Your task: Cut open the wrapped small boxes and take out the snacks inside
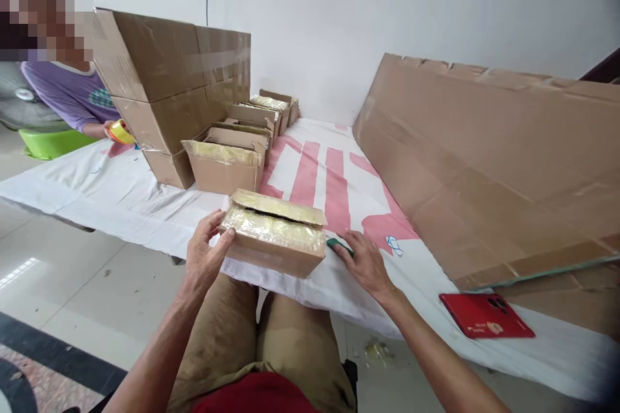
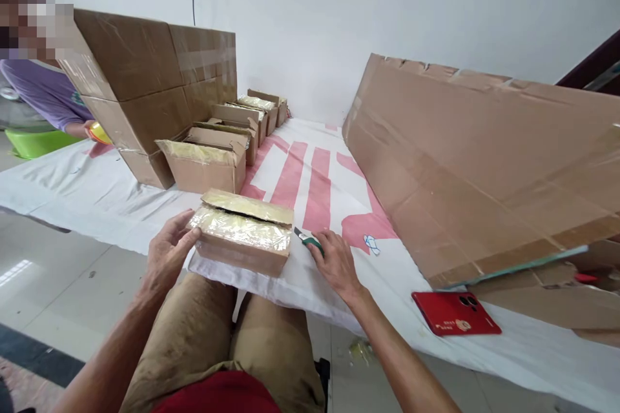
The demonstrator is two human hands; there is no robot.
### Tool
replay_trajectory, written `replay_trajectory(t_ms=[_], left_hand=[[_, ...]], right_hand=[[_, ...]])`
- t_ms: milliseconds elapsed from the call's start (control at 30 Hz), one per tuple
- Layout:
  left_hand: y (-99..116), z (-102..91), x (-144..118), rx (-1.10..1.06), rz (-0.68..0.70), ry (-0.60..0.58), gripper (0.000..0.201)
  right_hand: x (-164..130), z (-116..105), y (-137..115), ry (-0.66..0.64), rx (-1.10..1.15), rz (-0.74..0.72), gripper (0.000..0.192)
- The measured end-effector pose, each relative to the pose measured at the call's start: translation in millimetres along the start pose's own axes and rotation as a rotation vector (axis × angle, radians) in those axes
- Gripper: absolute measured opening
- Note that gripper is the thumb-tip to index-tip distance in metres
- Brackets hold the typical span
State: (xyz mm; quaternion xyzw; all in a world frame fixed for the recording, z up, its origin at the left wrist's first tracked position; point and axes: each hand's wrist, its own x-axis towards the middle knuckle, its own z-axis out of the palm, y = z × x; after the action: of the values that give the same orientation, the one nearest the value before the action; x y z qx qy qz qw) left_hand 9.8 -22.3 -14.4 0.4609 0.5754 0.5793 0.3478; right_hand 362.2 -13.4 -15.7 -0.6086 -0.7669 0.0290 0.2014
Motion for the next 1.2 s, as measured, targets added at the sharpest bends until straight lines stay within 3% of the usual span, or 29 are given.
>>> replay_trajectory(t_ms=[133,267,400,500,633,733,800,867,1000,1133,1200], left_hand=[[5,1.3,-1,-0.106,-0.072,-0.032,0.073],[5,-0.2,-1,-0.2,-0.093,-0.087,0.077],[2,0.1,-2,-0.219,-0.08,-0.11,0.072],[-3,3.0,-3,-0.269,-0.068,-0.081,0.072],[-7,-0.8,1,-0.398,-0.102,-0.032,0.068],[-5,-12.6,4,-0.515,-0.118,0.015,0.053],[-1,-20.9,4,-0.479,-0.061,0.024,0.042],[5,-25.9,3,-0.321,0.04,-0.025,0.035],[11,-23.0,-2,0.012,0.212,-0.183,0.028],[5,-12.1,-7,0.146,0.306,-0.182,0.028],[1,-7.6,-11,0.179,0.336,-0.159,0.03]], right_hand=[[0,-29,-35,0.148,0.212,-0.136,0.035],[2,-32,-68,0.146,0.054,-0.203,0.043],[12,-31,-79,0.101,-0.081,-0.162,0.043],[20,-36,-82,0.094,-0.018,-0.13,0.033],[11,-34,-89,0.301,0.062,-0.189,0.012],[-11,-26,-92,0.418,0.027,-0.439,0.007],[-25,-24,-92,0.358,0.052,-0.598,0.008],[-31,-28,-93,0.28,0.122,-0.63,0.018],[-15,-49,-102,0.111,0.262,-0.453,0.029],[15,-60,-118,-0.184,0.209,-0.398,0.04],[28,-56,-121,-0.249,0.144,-0.401,0.047]])
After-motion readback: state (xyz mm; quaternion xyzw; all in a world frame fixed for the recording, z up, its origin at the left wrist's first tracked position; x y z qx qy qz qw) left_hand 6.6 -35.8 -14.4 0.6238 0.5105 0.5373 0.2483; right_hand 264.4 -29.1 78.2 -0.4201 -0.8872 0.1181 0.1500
